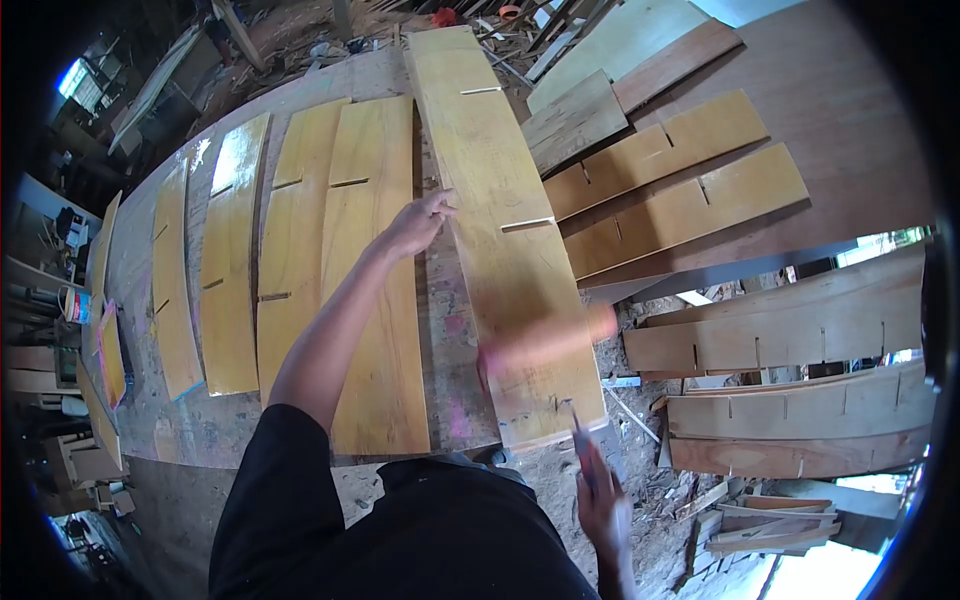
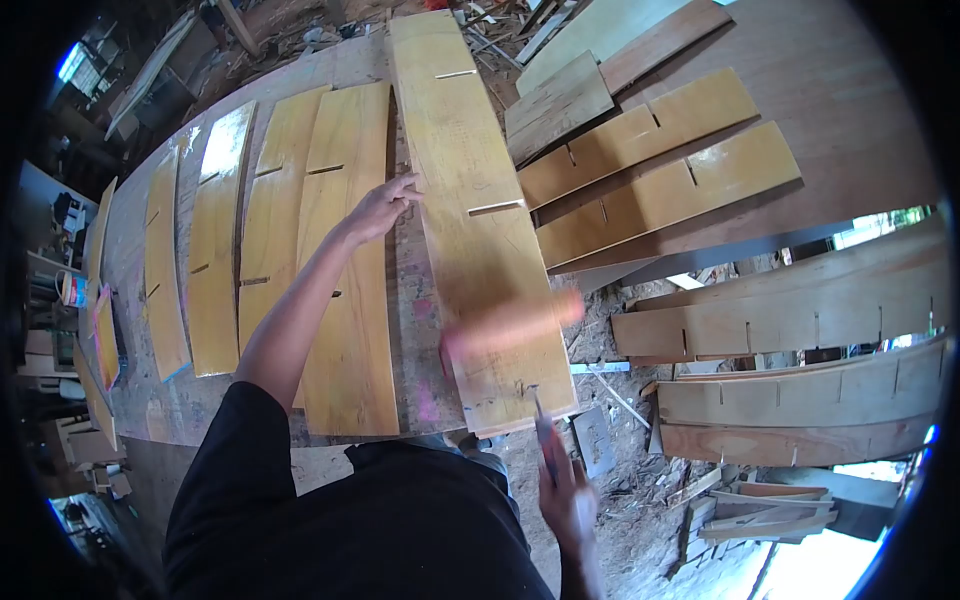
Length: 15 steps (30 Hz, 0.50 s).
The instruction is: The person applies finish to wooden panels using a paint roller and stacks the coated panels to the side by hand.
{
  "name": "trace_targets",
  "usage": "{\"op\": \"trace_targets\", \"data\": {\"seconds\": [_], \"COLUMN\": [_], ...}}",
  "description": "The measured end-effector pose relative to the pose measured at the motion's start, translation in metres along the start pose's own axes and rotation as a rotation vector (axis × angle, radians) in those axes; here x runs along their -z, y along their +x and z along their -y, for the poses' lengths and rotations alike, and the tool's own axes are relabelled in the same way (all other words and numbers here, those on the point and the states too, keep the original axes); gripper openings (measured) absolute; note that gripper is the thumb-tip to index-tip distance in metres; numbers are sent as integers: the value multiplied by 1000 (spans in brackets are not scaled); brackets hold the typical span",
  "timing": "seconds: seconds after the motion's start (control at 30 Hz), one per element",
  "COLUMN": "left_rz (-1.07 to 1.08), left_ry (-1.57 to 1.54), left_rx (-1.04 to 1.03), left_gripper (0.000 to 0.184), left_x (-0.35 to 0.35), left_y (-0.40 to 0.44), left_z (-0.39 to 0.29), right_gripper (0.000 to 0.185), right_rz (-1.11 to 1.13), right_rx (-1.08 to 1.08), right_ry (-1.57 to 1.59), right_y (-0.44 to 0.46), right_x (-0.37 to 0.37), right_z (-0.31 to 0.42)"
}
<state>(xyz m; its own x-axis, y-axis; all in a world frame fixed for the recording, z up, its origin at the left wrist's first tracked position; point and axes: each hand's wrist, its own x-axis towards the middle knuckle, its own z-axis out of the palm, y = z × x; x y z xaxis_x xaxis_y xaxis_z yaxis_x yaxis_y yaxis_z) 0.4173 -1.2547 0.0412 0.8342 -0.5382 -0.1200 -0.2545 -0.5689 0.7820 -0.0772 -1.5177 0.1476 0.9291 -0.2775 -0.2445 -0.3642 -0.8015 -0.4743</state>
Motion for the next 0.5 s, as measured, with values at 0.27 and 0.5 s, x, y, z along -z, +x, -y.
{"op": "trace_targets", "data": {"seconds": [0.27, 0.5], "left_rz": [121, 248], "left_ry": [70, 66], "left_rx": [88, 27], "left_gripper": [58, 62], "left_x": [0, 21], "left_y": [12, 12], "left_z": [-8, 8], "right_gripper": [48, 57], "right_rz": [174, -38], "right_rx": [-47, 160], "right_ry": [-93, -217], "right_y": [-87, 81], "right_x": [25, -14], "right_z": [-44, 53]}}
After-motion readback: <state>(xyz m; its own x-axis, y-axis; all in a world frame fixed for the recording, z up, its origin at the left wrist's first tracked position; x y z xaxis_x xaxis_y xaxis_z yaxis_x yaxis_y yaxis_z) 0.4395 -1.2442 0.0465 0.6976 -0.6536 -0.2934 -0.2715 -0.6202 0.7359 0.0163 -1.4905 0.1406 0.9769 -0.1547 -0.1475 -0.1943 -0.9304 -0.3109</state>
